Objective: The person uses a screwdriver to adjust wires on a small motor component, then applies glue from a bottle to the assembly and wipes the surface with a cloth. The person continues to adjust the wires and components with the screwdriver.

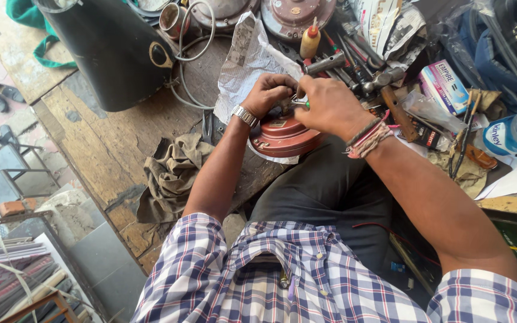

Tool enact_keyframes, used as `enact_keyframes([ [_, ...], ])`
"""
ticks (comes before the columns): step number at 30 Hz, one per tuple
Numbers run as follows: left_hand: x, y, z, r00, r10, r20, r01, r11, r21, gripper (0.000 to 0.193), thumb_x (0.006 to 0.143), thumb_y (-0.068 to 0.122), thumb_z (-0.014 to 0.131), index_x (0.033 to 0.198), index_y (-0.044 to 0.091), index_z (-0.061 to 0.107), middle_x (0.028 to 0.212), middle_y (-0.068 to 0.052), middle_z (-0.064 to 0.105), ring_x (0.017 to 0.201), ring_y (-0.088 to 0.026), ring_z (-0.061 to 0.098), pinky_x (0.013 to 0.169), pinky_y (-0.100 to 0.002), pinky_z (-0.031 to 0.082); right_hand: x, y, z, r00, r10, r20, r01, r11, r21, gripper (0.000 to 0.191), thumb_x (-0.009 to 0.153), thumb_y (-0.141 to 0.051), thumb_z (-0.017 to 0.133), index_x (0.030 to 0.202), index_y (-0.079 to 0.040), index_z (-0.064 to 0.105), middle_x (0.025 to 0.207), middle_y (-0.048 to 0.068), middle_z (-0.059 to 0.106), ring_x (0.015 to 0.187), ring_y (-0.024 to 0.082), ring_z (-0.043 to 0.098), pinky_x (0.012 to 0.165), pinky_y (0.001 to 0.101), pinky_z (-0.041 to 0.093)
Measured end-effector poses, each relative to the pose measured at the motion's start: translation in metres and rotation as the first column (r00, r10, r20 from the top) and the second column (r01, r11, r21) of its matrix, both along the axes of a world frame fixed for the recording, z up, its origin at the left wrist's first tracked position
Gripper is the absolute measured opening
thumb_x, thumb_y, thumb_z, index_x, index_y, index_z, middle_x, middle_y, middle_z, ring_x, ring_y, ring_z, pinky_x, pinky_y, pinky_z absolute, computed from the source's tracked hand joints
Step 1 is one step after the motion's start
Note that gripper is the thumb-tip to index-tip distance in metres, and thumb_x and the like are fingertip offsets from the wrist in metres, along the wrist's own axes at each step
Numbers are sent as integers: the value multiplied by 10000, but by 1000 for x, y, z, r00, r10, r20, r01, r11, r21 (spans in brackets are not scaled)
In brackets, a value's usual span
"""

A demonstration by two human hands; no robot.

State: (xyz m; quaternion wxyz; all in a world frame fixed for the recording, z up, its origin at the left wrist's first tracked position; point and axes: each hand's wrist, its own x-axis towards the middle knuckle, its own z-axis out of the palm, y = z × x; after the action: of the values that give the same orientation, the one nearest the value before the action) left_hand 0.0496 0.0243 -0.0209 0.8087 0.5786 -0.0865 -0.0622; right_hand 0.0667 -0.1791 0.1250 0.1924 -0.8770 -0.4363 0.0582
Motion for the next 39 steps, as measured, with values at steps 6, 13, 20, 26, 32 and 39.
enact_keyframes([
  [6, 2, 0, 0, 999, -17, 44, 16, 999, 39, 251, 915, 71, 593, 1073, -51, 745, 976, -40, 749, 895, -89, 669, 864, -256, 552, -2, -10, -15, 932, 211, 295, -179, 975, -132, 106, 952, -159, 686, 884, -80, 701, 873, 142, 718, 835, 329, 713, 772, 438, 570],
  [13, 2, 1, 2, 1000, -12, 25, 12, 1000, 25, 264, 907, 77, 590, 1080, -47, 746, 975, -43, 753, 891, -94, 673, 861, -258, 555, 0, -13, -23, 999, 22, 41, -27, 992, 124, 221, 882, -273, 760, 991, -80, 768, 830, 134, 668, 803, 349, 686, 771, 462, 545],
  [20, 3, 0, 0, 999, -20, 42, 19, 1000, 18, 249, 907, 65, 597, 1082, -40, 740, 987, -49, 753, 912, -103, 681, 885, -265, 559, -9, -21, -12, 995, -73, 74, 66, 993, 95, 213, 871, -240, 775, 1010, -78, 778, 898, 151, 655, 875, 349, 670, 809, 461, 529],
  [26, 4, 1, -1, 1000, 11, 0, -11, 1000, 17, 256, 901, 67, 604, 1077, -47, 752, 963, -58, 757, 876, -108, 676, 857, -271, 563, -10, -21, -14, 993, -53, 108, 38, 990, 133, 235, 855, -228, 804, 1033, -77, 781, 914, 146, 635, 909, 346, 642, 832, 460, 512],
  [32, 4, 1, -1, 1000, -12, 21, 12, 1000, -1, 256, 902, 63, 603, 1081, -53, 744, 993, -68, 761, 915, -117, 694, 892, -276, 567, -9, -18, -18, 993, -44, 105, 26, 986, 165, 205, 861, -217, 805, 1012, -79, 781, 920, 133, 637, 922, 335, 639, 854, 450, 512],
  [39, 4, 1, 0, 1000, -12, 8, 12, 1000, 11, 264, 899, 62, 598, 1087, -49, 746, 996, -69, 761, 919, -117, 692, 896, -278, 566, -10, -15, -17, 995, -60, 82, 46, 986, 163, 192, 890, -235, 794, 1003, -80, 787, 905, 128, 642, 885, 329, 653, 815, 454, 526],
])
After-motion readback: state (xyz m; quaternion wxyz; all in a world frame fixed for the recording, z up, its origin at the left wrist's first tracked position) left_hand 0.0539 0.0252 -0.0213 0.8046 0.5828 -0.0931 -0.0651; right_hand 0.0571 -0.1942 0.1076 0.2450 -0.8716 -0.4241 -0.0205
